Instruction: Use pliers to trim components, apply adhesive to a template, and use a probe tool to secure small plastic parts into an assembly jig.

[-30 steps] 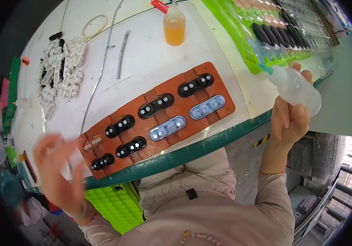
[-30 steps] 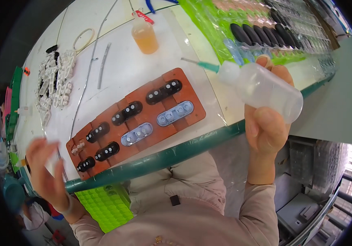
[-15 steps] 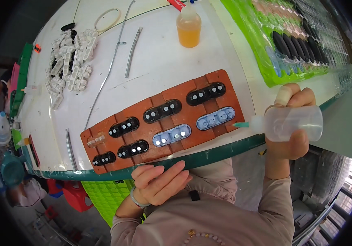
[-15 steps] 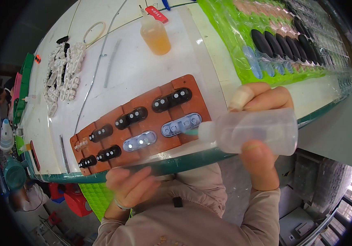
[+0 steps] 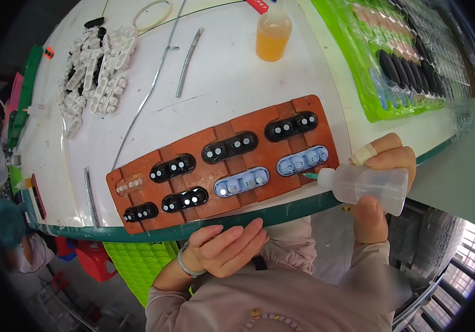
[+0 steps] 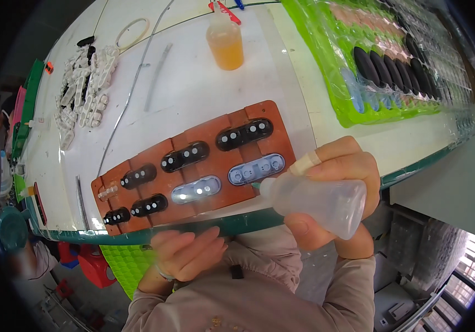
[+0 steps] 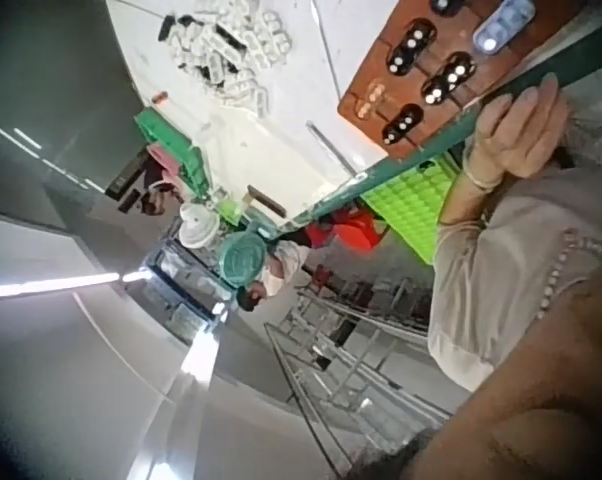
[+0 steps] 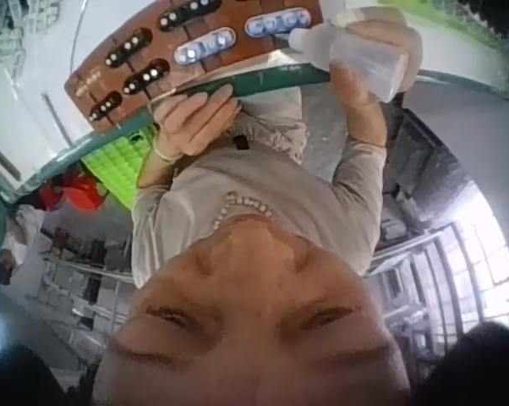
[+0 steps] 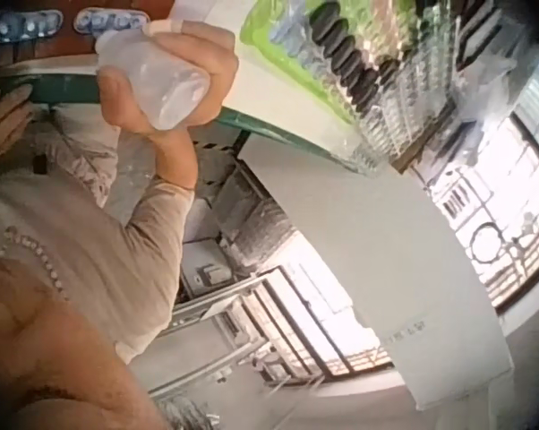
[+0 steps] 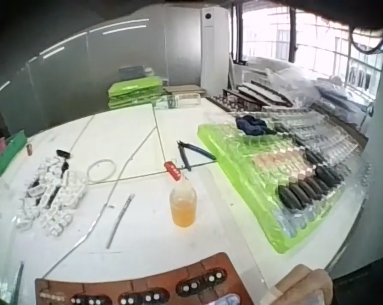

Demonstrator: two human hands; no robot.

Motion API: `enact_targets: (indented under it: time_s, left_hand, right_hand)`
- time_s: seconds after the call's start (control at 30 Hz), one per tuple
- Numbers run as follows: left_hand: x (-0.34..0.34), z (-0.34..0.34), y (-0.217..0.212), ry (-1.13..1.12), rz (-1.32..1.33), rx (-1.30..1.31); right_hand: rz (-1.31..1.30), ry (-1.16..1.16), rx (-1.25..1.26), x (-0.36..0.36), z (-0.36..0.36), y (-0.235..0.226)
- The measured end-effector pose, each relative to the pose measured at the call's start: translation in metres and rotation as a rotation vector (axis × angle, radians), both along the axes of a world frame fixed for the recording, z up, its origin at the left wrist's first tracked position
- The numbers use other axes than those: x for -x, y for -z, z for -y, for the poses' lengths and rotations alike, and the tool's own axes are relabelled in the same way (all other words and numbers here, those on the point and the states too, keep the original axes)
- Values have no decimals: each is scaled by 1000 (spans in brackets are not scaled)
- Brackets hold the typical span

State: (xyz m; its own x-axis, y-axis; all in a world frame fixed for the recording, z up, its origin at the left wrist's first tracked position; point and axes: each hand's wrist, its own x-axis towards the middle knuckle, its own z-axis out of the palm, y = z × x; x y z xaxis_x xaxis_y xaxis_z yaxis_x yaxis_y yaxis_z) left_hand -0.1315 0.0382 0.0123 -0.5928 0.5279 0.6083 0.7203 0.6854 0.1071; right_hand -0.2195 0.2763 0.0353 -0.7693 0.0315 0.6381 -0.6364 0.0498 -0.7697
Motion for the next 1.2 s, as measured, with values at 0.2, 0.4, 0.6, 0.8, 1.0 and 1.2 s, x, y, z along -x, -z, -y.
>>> enact_targets:
  time_s: [0.2, 0.4, 0.6, 0.8, 1.0, 1.2]
  left_hand:
    - [1, 1, 2, 6, -19, 5]
    - [1, 0, 0, 11, -13, 8]
    - [1, -1, 1, 12, -7, -12]
    - [1, -2, -1, 5, 20, -54]
    - [3, 0, -13, -41, 153, -46]
    - [-1, -2, -6, -74, 55, 27]
  right_hand:
    - [71, 28, -19, -3, 1, -1]
    - [157, 40, -215, -6, -1, -4]
    - [-14, -44, -154, 1, -8, -6]
    - [289, 82, 193, -8, -11, -19]
    - [230, 179, 146, -4, -13, -14]
    - [225, 128, 160, -4, -21, -11]
